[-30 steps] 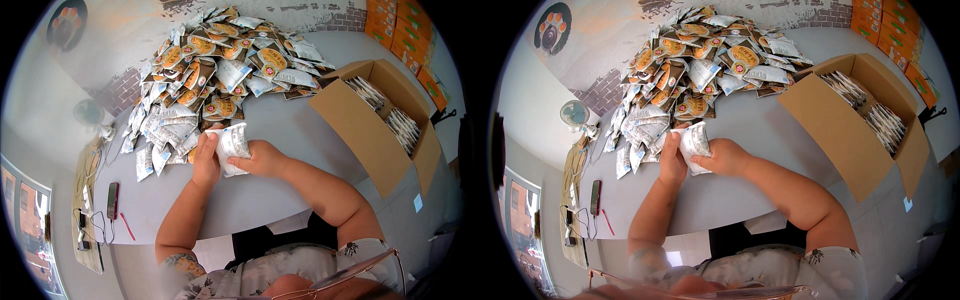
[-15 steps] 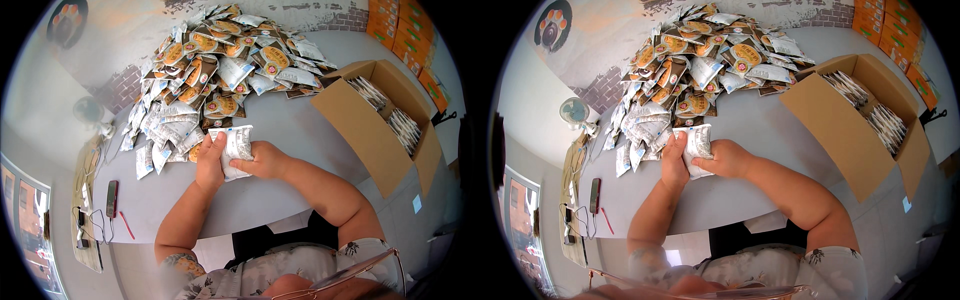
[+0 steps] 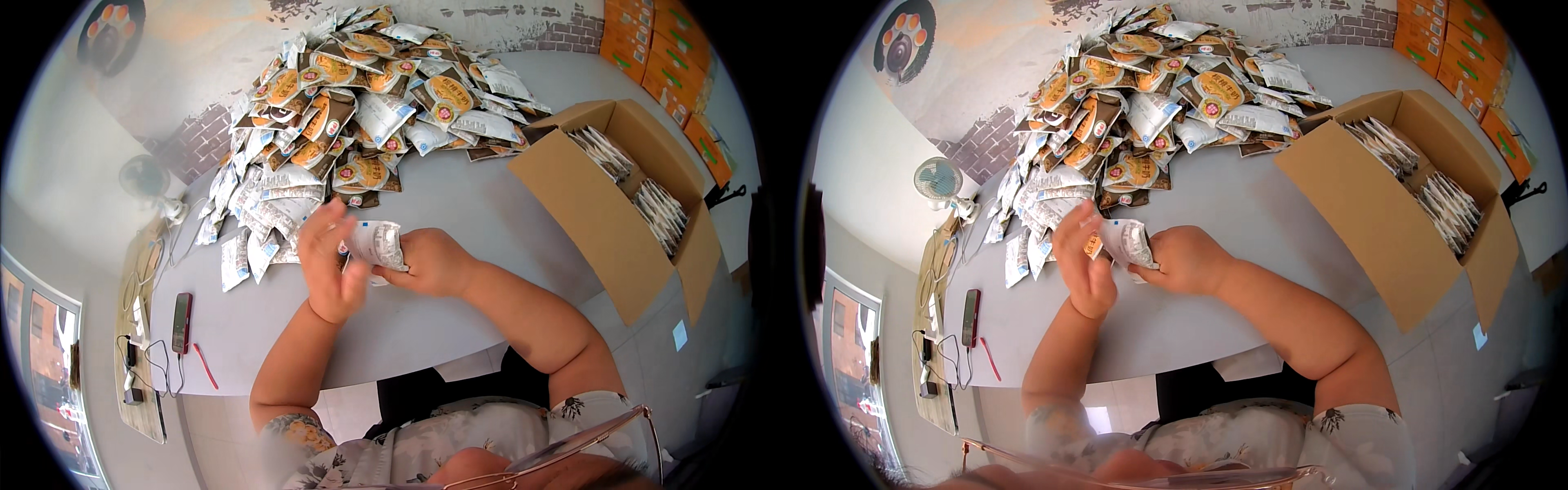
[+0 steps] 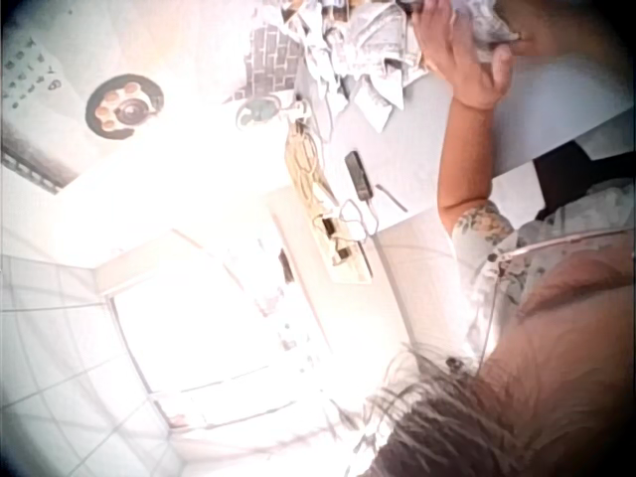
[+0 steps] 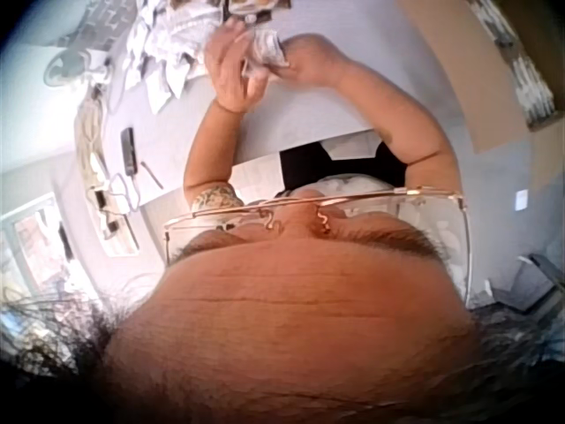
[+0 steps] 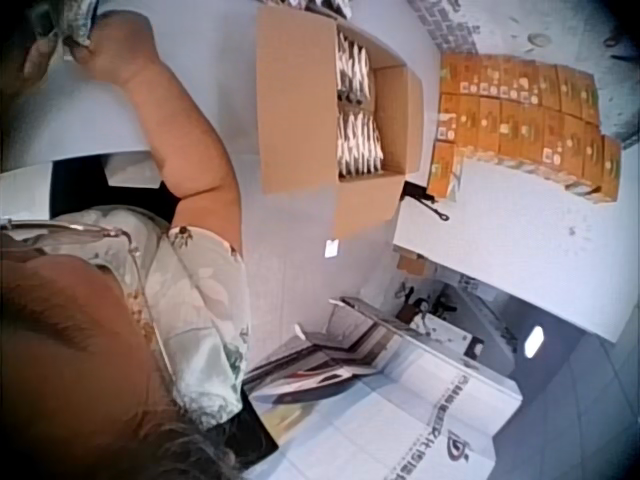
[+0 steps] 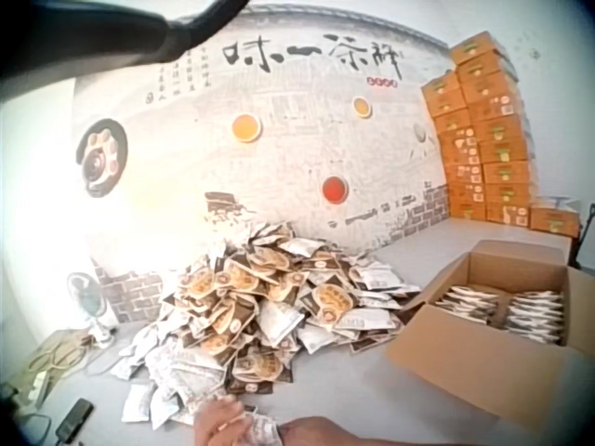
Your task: The person repeatedly picks small snack packets from a large pile on a table, folds them, and places them into a cardboard box. After filling the box, the person closes the flaps and moves the box onto a black hand truck.
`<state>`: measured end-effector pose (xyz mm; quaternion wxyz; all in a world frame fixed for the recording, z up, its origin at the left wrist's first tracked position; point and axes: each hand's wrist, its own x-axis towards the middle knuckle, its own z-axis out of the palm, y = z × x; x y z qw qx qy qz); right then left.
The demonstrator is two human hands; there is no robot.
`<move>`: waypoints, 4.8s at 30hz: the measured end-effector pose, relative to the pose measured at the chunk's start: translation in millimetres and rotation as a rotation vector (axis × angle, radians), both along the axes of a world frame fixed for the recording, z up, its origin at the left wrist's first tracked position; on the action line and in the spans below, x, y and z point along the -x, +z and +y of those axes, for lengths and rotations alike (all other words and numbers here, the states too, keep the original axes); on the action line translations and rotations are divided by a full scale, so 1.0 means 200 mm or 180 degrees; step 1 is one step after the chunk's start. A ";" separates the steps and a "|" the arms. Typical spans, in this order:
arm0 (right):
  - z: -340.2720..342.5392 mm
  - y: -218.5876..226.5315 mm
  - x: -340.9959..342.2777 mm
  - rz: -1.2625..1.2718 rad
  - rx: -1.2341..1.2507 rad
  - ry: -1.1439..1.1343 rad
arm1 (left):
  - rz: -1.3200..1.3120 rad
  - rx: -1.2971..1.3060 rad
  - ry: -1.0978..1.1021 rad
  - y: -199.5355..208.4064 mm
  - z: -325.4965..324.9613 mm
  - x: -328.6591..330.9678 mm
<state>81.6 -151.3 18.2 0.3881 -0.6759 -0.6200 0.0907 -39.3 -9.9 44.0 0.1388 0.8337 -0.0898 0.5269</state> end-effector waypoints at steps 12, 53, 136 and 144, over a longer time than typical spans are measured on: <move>-0.02 -0.04 0.04 -0.0828 -0.0247 0.0086 | 0.0542 -0.0686 -0.0261 0.02 -0.05 -0.01; 0.08 -0.07 -0.09 0.2710 -0.0467 -0.0970 | 0.0269 0.5059 -0.0562 -0.21 -0.31 -0.14; 0.04 -0.02 -0.06 0.3535 -0.0664 -0.0390 | 0.0320 0.5676 -0.2110 -0.18 -0.25 -0.12; 0.05 -0.01 -0.03 0.2796 -0.0362 -0.0529 | 0.0071 0.5926 -0.1910 -0.16 -0.28 -0.12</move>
